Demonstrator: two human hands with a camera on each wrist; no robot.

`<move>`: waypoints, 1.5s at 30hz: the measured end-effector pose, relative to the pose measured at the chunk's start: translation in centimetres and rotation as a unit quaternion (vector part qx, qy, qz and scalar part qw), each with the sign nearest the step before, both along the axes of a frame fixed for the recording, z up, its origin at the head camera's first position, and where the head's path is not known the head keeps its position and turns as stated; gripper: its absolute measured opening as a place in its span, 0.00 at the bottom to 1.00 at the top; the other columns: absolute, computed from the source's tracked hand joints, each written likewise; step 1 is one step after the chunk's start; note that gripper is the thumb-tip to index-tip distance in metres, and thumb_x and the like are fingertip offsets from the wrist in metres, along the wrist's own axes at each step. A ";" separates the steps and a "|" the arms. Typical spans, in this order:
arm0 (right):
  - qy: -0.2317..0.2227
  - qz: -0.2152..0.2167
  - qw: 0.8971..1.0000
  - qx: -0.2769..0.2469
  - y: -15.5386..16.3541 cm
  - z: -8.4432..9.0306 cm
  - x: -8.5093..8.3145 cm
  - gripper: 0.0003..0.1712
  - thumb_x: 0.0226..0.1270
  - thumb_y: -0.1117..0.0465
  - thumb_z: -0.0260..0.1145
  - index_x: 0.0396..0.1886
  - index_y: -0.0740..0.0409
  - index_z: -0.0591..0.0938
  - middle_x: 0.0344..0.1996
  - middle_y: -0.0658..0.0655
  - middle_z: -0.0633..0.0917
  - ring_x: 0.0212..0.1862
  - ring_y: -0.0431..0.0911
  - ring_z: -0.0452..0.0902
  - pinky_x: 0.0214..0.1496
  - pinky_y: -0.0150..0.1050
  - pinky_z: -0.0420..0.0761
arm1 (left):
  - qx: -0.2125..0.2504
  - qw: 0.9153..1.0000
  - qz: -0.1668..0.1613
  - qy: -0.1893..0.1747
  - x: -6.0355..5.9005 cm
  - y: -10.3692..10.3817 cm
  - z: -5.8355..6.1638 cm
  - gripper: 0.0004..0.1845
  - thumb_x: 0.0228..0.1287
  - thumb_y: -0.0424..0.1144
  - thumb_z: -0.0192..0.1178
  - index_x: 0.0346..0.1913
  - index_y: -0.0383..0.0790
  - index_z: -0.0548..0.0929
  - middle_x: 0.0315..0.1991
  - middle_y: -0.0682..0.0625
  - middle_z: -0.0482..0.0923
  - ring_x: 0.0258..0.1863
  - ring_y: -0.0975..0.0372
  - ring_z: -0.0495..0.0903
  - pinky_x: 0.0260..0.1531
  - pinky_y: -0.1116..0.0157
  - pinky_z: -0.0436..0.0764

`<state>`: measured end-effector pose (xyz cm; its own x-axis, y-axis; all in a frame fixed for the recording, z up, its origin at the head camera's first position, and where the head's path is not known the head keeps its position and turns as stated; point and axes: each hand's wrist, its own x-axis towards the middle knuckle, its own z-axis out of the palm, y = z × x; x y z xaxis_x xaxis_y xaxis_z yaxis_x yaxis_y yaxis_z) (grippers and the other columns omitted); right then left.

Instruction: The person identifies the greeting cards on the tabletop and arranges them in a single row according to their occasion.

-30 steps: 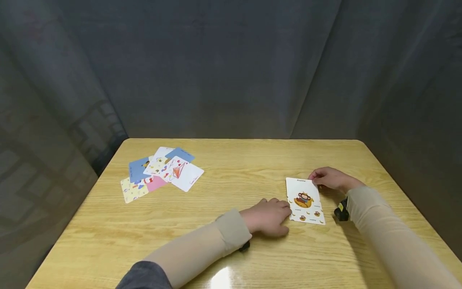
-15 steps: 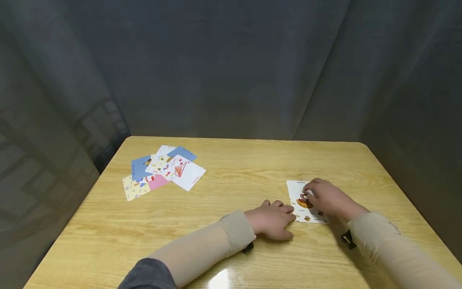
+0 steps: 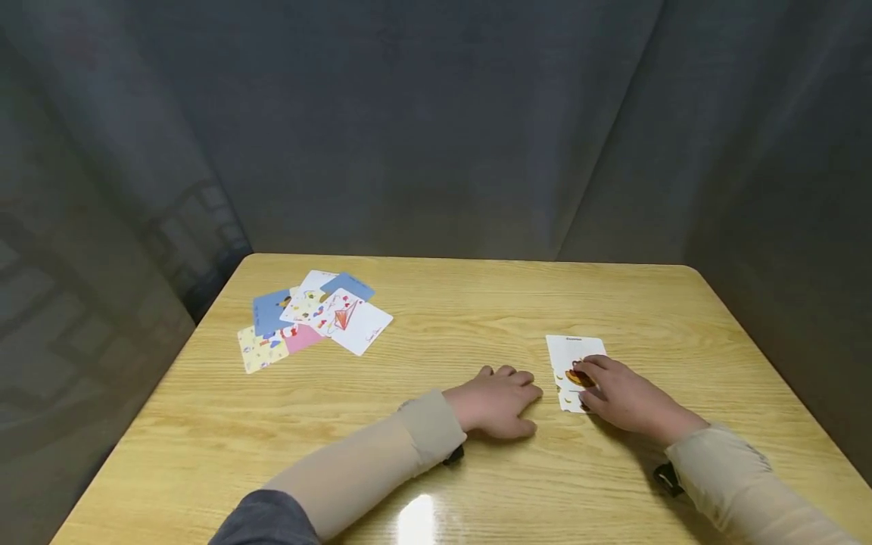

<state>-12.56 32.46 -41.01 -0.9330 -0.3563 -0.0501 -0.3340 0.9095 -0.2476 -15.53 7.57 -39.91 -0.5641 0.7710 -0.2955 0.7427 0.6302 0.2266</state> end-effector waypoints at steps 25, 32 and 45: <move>0.023 0.029 0.999 0.006 0.9 -0.5 -0.1 0.24 0.71 0.64 0.66 0.63 0.72 0.78 0.58 0.74 0.76 0.58 0.70 0.76 0.57 0.63 0.76 | 0.137 0.960 0.244 0.006 -6.1 -18.6 0.9 0.31 0.76 0.43 0.56 0.74 0.29 0.67 0.73 0.30 0.64 0.73 0.36 0.61 0.70 0.40 0.61; 0.024 0.034 0.999 0.001 1.1 -0.7 -0.1 0.25 0.71 0.64 0.66 0.63 0.73 0.78 0.58 0.75 0.76 0.59 0.71 0.75 0.57 0.64 0.76 | 0.130 0.942 0.307 0.027 -6.5 -23.3 1.0 0.28 0.74 0.42 0.55 0.69 0.26 0.71 0.70 0.26 0.66 0.72 0.33 0.60 0.68 0.37 0.61; 0.021 0.038 0.999 0.005 0.7 -0.7 -0.6 0.25 0.71 0.65 0.65 0.63 0.73 0.78 0.58 0.75 0.76 0.58 0.70 0.75 0.57 0.64 0.76 | -0.008 0.931 0.365 0.015 -4.3 -28.2 0.9 0.18 0.69 0.47 0.56 0.42 0.32 0.82 0.51 0.32 0.74 0.50 0.38 0.74 0.46 0.38 0.76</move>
<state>-13.19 33.19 -41.74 -0.9047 -0.4259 -0.0159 -0.4120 0.8835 -0.2230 -19.80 -20.62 -39.00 -0.9438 0.1750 -0.2804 0.1214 0.9726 0.1984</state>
